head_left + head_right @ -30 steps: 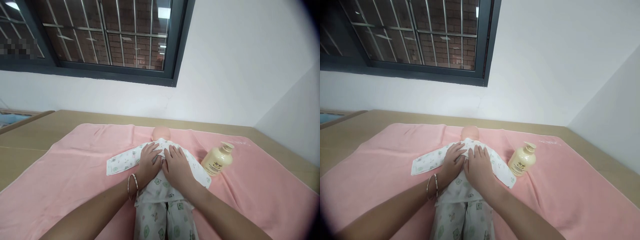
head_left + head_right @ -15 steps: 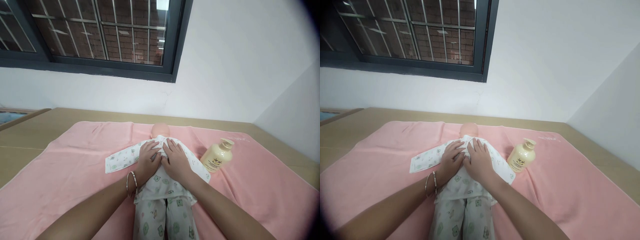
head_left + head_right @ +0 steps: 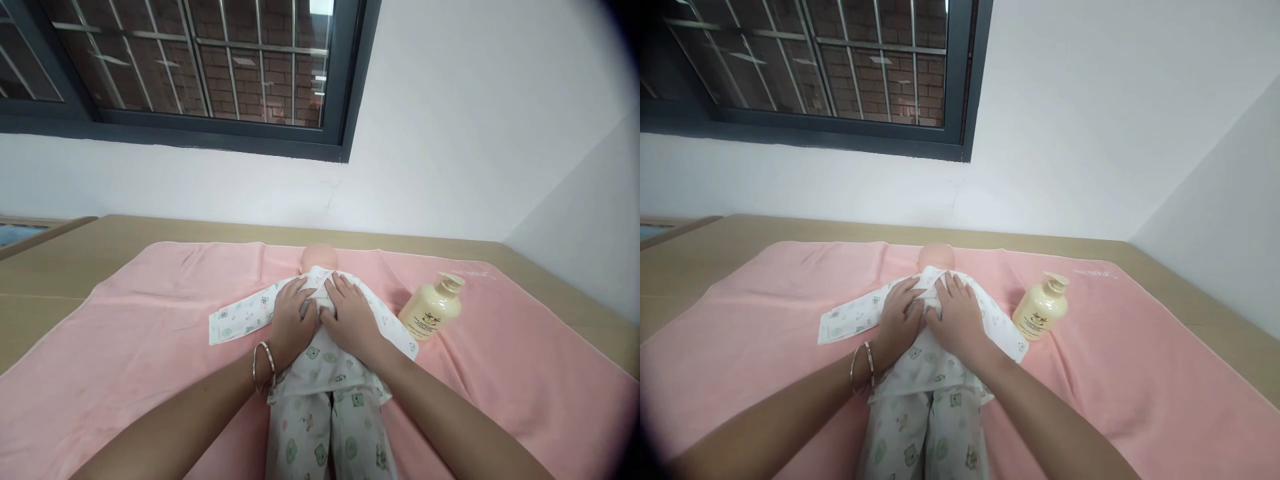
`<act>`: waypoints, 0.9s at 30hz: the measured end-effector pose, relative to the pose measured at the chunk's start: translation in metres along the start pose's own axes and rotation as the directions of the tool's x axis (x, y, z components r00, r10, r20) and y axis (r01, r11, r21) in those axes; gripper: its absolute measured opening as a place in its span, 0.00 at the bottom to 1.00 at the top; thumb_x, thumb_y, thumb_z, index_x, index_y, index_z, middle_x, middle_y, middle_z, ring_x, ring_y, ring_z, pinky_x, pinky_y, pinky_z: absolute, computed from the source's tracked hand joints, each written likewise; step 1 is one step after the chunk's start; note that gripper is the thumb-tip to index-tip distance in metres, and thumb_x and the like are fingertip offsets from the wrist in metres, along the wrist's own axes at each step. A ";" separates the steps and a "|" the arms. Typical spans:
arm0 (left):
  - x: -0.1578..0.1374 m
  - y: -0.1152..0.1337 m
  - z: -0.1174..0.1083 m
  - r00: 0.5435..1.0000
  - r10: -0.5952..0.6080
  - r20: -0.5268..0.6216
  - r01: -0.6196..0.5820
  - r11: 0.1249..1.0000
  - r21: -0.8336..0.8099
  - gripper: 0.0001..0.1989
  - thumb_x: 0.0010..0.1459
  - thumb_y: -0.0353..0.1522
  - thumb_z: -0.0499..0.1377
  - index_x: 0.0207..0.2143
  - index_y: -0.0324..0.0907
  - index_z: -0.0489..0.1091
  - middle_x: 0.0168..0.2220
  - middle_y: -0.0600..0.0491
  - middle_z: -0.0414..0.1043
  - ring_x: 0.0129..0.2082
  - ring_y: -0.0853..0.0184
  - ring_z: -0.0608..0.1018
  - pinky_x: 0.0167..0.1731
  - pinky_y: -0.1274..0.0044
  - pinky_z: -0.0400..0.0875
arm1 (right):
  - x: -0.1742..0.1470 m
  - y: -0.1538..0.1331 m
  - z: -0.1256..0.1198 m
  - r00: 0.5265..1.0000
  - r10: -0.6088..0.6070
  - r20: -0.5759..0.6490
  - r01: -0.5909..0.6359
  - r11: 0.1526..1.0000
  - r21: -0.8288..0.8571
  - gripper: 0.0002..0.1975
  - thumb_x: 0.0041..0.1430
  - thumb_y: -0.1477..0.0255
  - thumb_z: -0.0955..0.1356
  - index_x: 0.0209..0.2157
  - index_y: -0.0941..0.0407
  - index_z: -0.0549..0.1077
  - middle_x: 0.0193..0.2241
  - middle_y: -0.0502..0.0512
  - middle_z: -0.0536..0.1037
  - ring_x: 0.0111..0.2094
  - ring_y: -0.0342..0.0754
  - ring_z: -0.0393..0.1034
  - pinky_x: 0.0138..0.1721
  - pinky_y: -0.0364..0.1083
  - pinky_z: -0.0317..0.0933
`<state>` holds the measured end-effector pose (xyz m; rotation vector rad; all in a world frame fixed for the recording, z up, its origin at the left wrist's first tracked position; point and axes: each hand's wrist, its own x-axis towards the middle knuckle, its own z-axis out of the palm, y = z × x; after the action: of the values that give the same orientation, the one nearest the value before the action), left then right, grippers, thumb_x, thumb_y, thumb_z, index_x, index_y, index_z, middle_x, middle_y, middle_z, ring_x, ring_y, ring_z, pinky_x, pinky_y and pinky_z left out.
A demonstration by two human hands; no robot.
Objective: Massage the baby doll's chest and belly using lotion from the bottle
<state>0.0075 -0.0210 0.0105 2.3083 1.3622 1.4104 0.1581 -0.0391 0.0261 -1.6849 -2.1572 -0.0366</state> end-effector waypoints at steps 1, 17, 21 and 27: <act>0.000 0.000 0.000 1.000 -0.007 -0.002 0.007 1.000 0.009 0.11 0.58 0.28 0.52 0.40 0.42 0.72 0.52 0.48 0.69 0.54 0.59 0.68 0.56 0.61 0.63 | 0.000 0.000 0.000 1.000 -0.002 -0.004 0.002 1.000 -0.006 0.29 0.62 0.68 0.60 0.63 0.59 0.57 0.64 0.58 0.49 0.65 0.54 0.41 0.64 0.56 0.41; -0.003 -0.002 -0.001 0.999 -0.037 0.023 0.035 0.997 0.075 0.15 0.58 0.29 0.51 0.47 0.40 0.69 0.55 0.45 0.66 0.56 0.57 0.66 0.57 0.59 0.62 | -0.002 -0.001 0.002 1.000 -0.005 0.005 0.005 1.000 -0.006 0.30 0.62 0.68 0.59 0.64 0.62 0.56 0.64 0.58 0.50 0.66 0.53 0.39 0.64 0.57 0.40; -0.003 -0.001 -0.003 0.999 -0.027 0.035 0.024 0.996 0.087 0.15 0.59 0.28 0.50 0.48 0.41 0.68 0.55 0.46 0.66 0.56 0.57 0.67 0.56 0.58 0.63 | -0.001 -0.002 0.002 1.000 0.022 0.020 -0.022 1.000 0.011 0.30 0.61 0.68 0.59 0.63 0.63 0.58 0.64 0.57 0.50 0.65 0.53 0.40 0.64 0.57 0.41; -0.004 -0.003 -0.003 1.000 -0.009 0.019 0.008 0.997 0.077 0.15 0.59 0.29 0.50 0.47 0.43 0.68 0.54 0.46 0.67 0.55 0.57 0.68 0.55 0.57 0.64 | 0.000 -0.003 0.004 1.000 0.008 -0.028 -0.008 1.000 0.008 0.29 0.60 0.68 0.60 0.61 0.64 0.60 0.63 0.57 0.53 0.64 0.54 0.44 0.64 0.57 0.44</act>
<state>0.0028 -0.0231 0.0086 2.3538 1.4436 1.3529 0.1545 -0.0390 0.0224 -1.6790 -2.1271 -0.0498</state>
